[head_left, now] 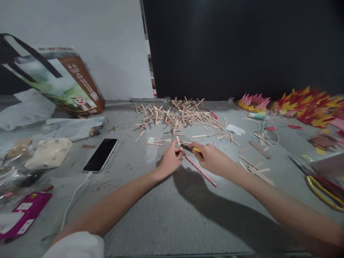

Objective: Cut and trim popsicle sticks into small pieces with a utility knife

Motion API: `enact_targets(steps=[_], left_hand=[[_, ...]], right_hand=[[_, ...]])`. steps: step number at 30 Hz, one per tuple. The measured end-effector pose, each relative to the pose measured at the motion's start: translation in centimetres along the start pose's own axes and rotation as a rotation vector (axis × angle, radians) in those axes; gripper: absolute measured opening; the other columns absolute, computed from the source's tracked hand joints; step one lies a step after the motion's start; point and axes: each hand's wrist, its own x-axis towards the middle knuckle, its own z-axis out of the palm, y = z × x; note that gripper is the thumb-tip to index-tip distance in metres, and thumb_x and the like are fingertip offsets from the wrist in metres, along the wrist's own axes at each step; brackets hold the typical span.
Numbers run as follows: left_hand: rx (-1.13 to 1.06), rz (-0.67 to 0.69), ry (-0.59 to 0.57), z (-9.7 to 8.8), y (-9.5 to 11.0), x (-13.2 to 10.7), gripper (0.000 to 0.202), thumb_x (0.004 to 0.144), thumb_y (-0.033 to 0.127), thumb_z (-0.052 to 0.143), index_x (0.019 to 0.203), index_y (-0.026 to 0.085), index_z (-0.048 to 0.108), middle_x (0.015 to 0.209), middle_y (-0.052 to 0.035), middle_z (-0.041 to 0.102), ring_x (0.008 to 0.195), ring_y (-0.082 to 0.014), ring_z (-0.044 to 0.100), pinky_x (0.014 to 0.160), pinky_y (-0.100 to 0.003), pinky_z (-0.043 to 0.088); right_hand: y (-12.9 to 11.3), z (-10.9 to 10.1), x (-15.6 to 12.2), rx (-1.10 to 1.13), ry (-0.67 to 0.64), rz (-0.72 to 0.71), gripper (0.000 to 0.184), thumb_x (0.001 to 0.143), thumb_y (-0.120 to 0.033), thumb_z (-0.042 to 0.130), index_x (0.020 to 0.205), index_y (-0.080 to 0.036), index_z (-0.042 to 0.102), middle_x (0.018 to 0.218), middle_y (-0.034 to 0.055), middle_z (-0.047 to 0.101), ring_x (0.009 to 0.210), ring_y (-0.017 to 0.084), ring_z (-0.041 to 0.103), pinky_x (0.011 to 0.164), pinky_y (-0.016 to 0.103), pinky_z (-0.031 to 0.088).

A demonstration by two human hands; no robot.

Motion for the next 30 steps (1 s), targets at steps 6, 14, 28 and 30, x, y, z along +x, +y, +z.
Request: enact_targets(steps=[6, 14, 28, 30], left_hand=[[0.010, 0.018, 0.006, 0.1, 0.3, 0.1, 0.037, 0.094, 0.021, 0.058, 0.130, 0.019, 0.050, 0.079, -0.0006, 0.074, 0.065, -0.0158, 0.065, 0.062, -0.025, 0.043], [0.045, 0.030, -0.022, -0.1, 0.7, -0.1, 0.035, 0.096, 0.026, 0.060, 0.128, 0.019, 0.050, 0.077, -0.0009, 0.074, 0.056, -0.0144, 0.060, 0.055, -0.024, 0.039], [0.069, 0.052, -0.014, 0.4, 0.3, -0.2, 0.033, 0.096, 0.020, 0.055, 0.128, 0.020, 0.050, 0.077, 0.0011, 0.073, 0.061, -0.0152, 0.062, 0.060, -0.025, 0.042], [0.071, 0.056, -0.019, 0.4, 0.2, -0.1, 0.031, 0.097, 0.022, 0.055, 0.127, 0.020, 0.050, 0.074, 0.0019, 0.071, 0.059, -0.0143, 0.060, 0.058, -0.025, 0.039]], right_hand=[[0.3, 2.8, -1.4, -0.042, 0.050, 0.058, 0.043, 0.106, -0.026, 0.039, 0.145, -0.023, 0.058, 0.063, 0.0021, 0.064, 0.049, 0.017, 0.051, 0.054, 0.026, 0.018], [-0.4, -2.2, 0.8, -0.041, -0.062, -0.038, 0.031, 0.105, -0.023, 0.043, 0.124, -0.022, 0.068, 0.086, 0.0092, 0.076, 0.068, 0.018, 0.061, 0.060, 0.026, 0.026], [0.2, 0.1, -1.3, -0.099, -0.018, 0.008, 0.040, 0.107, -0.025, 0.038, 0.141, -0.022, 0.060, 0.073, 0.0061, 0.074, 0.056, 0.019, 0.059, 0.056, 0.027, 0.022], [0.1, -0.8, -0.8, -0.099, -0.025, -0.012, 0.038, 0.108, -0.026, 0.039, 0.137, -0.023, 0.063, 0.077, 0.0074, 0.075, 0.059, 0.018, 0.059, 0.057, 0.027, 0.023]])
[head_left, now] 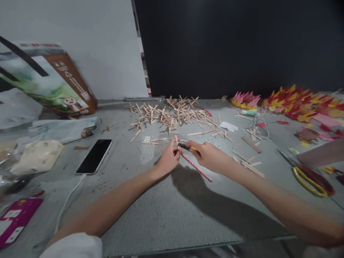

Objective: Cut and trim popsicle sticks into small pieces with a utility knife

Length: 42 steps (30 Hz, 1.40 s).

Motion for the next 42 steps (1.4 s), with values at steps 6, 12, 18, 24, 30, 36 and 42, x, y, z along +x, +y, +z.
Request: enact_targets(steps=[6, 12, 18, 24, 30, 36, 42], left_hand=[[-0.015, -0.012, 0.016, -0.4, 0.4, 0.3, 0.035, 0.093, 0.016, 0.055, 0.127, 0.018, 0.049, 0.079, -0.0008, 0.075, 0.064, -0.0160, 0.066, 0.061, -0.025, 0.043], [0.055, 0.009, -0.014, -0.1, 0.5, 0.2, 0.034, 0.093, 0.014, 0.054, 0.127, 0.018, 0.052, 0.076, 0.0003, 0.073, 0.064, -0.0156, 0.064, 0.061, -0.025, 0.040], [-0.019, -0.019, -0.019, -0.1, 0.3, 0.3, 0.035, 0.094, 0.014, 0.053, 0.129, 0.017, 0.050, 0.078, -0.0005, 0.074, 0.062, -0.0153, 0.064, 0.060, -0.025, 0.041], [-0.036, 0.002, -0.007, 0.0, -0.1, 0.4, 0.035, 0.097, 0.017, 0.054, 0.132, 0.018, 0.049, 0.082, -0.0023, 0.077, 0.068, -0.0167, 0.068, 0.066, -0.027, 0.046], [0.003, 0.009, -0.032, 0.1, 0.0, 0.2, 0.038, 0.097, 0.016, 0.054, 0.134, 0.018, 0.051, 0.080, -0.0005, 0.075, 0.063, -0.0144, 0.063, 0.063, -0.025, 0.043], [0.023, -0.004, -0.051, 0.0, 0.5, 0.3, 0.036, 0.097, 0.016, 0.052, 0.133, 0.017, 0.053, 0.076, -0.0005, 0.074, 0.061, -0.0147, 0.061, 0.061, -0.025, 0.040], [-0.014, -0.004, -0.034, -0.1, 0.7, 0.2, 0.040, 0.097, 0.015, 0.052, 0.137, 0.018, 0.050, 0.081, -0.0015, 0.075, 0.066, -0.0159, 0.064, 0.067, -0.026, 0.045]], right_hand=[[0.0, 3.6, -0.8, -0.015, 0.036, 0.052, 0.048, 0.108, -0.026, 0.037, 0.152, -0.020, 0.053, 0.071, 0.0065, 0.074, 0.055, 0.019, 0.059, 0.057, 0.027, 0.024], [0.1, 2.4, -0.9, 0.002, 0.037, 0.093, 0.041, 0.108, -0.028, 0.038, 0.144, -0.025, 0.059, 0.073, 0.0053, 0.073, 0.057, 0.019, 0.061, 0.057, 0.027, 0.024], [-0.6, 1.3, -0.4, -0.067, 0.002, 0.065, 0.041, 0.108, -0.027, 0.037, 0.141, -0.024, 0.061, 0.071, 0.0055, 0.072, 0.057, 0.019, 0.058, 0.057, 0.026, 0.022], [-0.4, 4.7, -1.4, 0.019, 0.083, 0.087, 0.049, 0.107, -0.027, 0.037, 0.154, -0.020, 0.052, 0.079, 0.0082, 0.077, 0.058, 0.020, 0.064, 0.058, 0.026, 0.025], [0.2, 1.2, -0.5, 0.118, 0.037, 0.045, 0.035, 0.107, -0.027, 0.042, 0.134, -0.025, 0.064, 0.079, 0.0052, 0.076, 0.058, 0.017, 0.062, 0.060, 0.025, 0.029], [-0.1, 1.6, -0.8, 0.070, 0.042, 0.091, 0.040, 0.107, -0.029, 0.040, 0.139, -0.027, 0.063, 0.068, 0.0035, 0.069, 0.055, 0.019, 0.057, 0.056, 0.026, 0.025], [-0.5, 2.1, -0.8, 0.078, 0.060, 0.136, 0.041, 0.108, -0.031, 0.040, 0.141, -0.026, 0.063, 0.071, 0.0044, 0.072, 0.054, 0.018, 0.058, 0.056, 0.025, 0.025]])
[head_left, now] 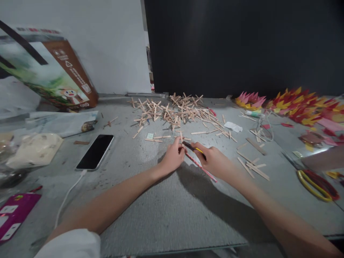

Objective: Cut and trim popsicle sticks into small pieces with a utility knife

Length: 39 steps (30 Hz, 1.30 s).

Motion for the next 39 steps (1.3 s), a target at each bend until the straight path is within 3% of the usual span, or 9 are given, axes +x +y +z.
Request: enact_targets(steps=[6, 15, 22, 27, 31, 34, 36, 39], left_hand=[[0.087, 0.035, -0.013, 0.1, -0.3, 0.0, 0.041, 0.098, 0.013, 0.051, 0.138, 0.018, 0.052, 0.082, -0.0015, 0.075, 0.070, -0.0158, 0.065, 0.071, -0.027, 0.045], [0.042, 0.039, 0.008, 0.0, 0.4, -0.3, 0.043, 0.101, 0.019, 0.050, 0.144, 0.016, 0.049, 0.084, -0.0029, 0.075, 0.070, -0.0163, 0.065, 0.074, -0.028, 0.047], [0.150, 0.029, -0.058, 0.2, -0.2, -0.4, 0.050, 0.100, 0.017, 0.049, 0.150, 0.017, 0.047, 0.084, -0.0039, 0.073, 0.070, -0.0180, 0.062, 0.071, -0.028, 0.045], [0.119, 0.023, -0.020, 0.1, 0.1, -0.3, 0.044, 0.100, 0.020, 0.051, 0.144, 0.016, 0.051, 0.080, -0.0033, 0.072, 0.069, -0.0189, 0.062, 0.073, -0.029, 0.047], [0.087, 0.012, -0.009, -0.2, 0.8, -0.6, 0.066, 0.099, 0.020, 0.051, 0.163, 0.013, 0.032, 0.071, 0.0027, 0.066, 0.061, -0.0150, 0.054, 0.068, -0.026, 0.042], [0.087, 0.037, -0.026, -0.4, 1.3, -0.9, 0.079, 0.100, 0.019, 0.050, 0.171, 0.020, 0.016, 0.068, 0.0073, 0.059, 0.058, -0.0123, 0.046, 0.068, -0.024, 0.040], [0.084, 0.049, -0.040, -0.5, 1.5, -0.9, 0.074, 0.100, 0.018, 0.049, 0.170, 0.025, 0.025, 0.070, 0.0072, 0.057, 0.058, -0.0117, 0.044, 0.069, -0.023, 0.040], [0.064, 0.019, -0.027, -0.4, 1.5, -0.6, 0.064, 0.099, 0.019, 0.049, 0.163, 0.022, 0.042, 0.069, 0.0058, 0.056, 0.060, -0.0124, 0.046, 0.067, -0.023, 0.041]], right_hand=[[0.0, -1.2, 0.0, -0.035, -0.023, -0.033, 0.038, 0.108, -0.029, 0.040, 0.137, -0.027, 0.064, 0.069, 0.0035, 0.071, 0.055, 0.018, 0.059, 0.055, 0.025, 0.024], [-0.3, 0.6, -0.8, -0.054, 0.034, -0.010, 0.042, 0.108, -0.031, 0.038, 0.143, -0.026, 0.060, 0.070, 0.0046, 0.073, 0.055, 0.019, 0.061, 0.055, 0.026, 0.026], [0.0, -1.1, -0.4, -0.033, -0.048, -0.033, 0.041, 0.104, -0.023, 0.042, 0.140, -0.027, 0.063, 0.082, 0.0063, 0.077, 0.064, 0.020, 0.068, 0.059, 0.026, 0.029], [0.2, 0.2, -0.9, 0.043, 0.005, -0.008, 0.040, 0.107, -0.026, 0.042, 0.142, -0.026, 0.061, 0.083, 0.0066, 0.078, 0.063, 0.019, 0.068, 0.059, 0.025, 0.030], [0.0, 0.9, -1.6, 0.083, 0.013, 0.019, 0.040, 0.109, -0.030, 0.040, 0.144, -0.025, 0.058, 0.074, 0.0038, 0.074, 0.055, 0.019, 0.063, 0.057, 0.025, 0.028], [-0.6, 0.8, -2.1, 0.080, 0.007, 0.032, 0.041, 0.110, -0.031, 0.037, 0.146, -0.024, 0.057, 0.070, 0.0034, 0.072, 0.056, 0.019, 0.064, 0.057, 0.025, 0.028], [-0.9, 0.7, -2.4, 0.070, 0.014, 0.039, 0.042, 0.110, -0.030, 0.037, 0.147, -0.024, 0.057, 0.073, 0.0048, 0.074, 0.059, 0.020, 0.066, 0.058, 0.025, 0.028], [-1.4, 0.6, -2.6, 0.056, 0.026, 0.038, 0.043, 0.111, -0.029, 0.036, 0.151, -0.025, 0.054, 0.076, 0.0056, 0.076, 0.062, 0.022, 0.069, 0.058, 0.026, 0.027]])
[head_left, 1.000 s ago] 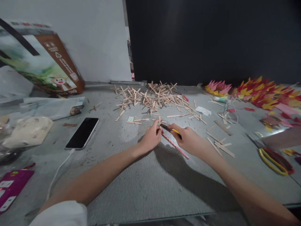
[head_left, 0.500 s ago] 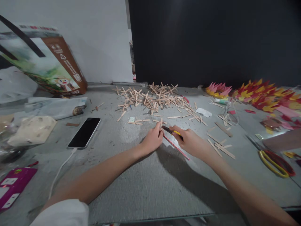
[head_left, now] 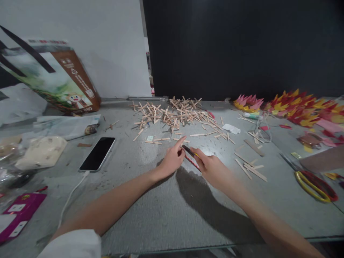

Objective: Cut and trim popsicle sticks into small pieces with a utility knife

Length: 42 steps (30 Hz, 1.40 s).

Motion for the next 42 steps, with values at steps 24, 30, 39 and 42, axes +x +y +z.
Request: enact_targets(steps=[24, 30, 39, 42], left_hand=[[0.046, -0.122, -0.219, -5.8, -0.3, 3.6, 0.026, 0.095, 0.036, 0.066, 0.112, 0.016, 0.068, 0.072, -0.0046, 0.075, 0.052, -0.0136, 0.053, 0.053, -0.025, 0.036], [0.235, 0.027, -0.212, -5.7, -2.1, 3.8, 0.020, 0.086, 0.031, 0.073, 0.069, 0.021, 0.071, 0.073, -0.0055, 0.070, 0.074, -0.0219, 0.061, 0.070, -0.031, 0.046], [0.323, 0.183, -0.160, -5.1, -4.8, 4.2, 0.010, 0.092, 0.027, 0.075, 0.085, 0.022, 0.080, 0.095, -0.0080, 0.074, 0.108, -0.0278, 0.059, 0.098, -0.040, 0.045], [0.330, 0.260, -0.154, -5.4, -5.0, 4.0, 0.014, 0.096, 0.030, 0.073, 0.087, 0.021, 0.082, 0.093, -0.0085, 0.073, 0.110, -0.0278, 0.056, 0.097, -0.039, 0.045]], right_hand=[[-0.1, -7.3, -2.4, -0.241, 0.236, 0.006, 0.046, 0.111, -0.043, 0.039, 0.145, -0.024, 0.062, 0.072, 0.0069, 0.077, 0.058, 0.025, 0.070, 0.053, 0.029, 0.033], [2.4, -8.1, 1.8, -0.257, 0.058, -0.264, 0.042, 0.109, -0.038, 0.044, 0.140, -0.031, 0.071, 0.108, 0.0077, 0.083, 0.084, 0.024, 0.076, 0.066, 0.028, 0.044], [4.6, -5.6, 7.2, -0.375, -0.198, -0.454, 0.045, 0.111, -0.036, 0.041, 0.151, -0.033, 0.061, 0.080, 0.0046, 0.080, 0.062, 0.018, 0.066, 0.060, 0.027, 0.032], [4.9, -4.6, 8.4, -0.384, -0.220, -0.487, 0.045, 0.111, -0.035, 0.042, 0.151, -0.032, 0.063, 0.076, 0.0042, 0.079, 0.057, 0.017, 0.063, 0.059, 0.026, 0.029]])
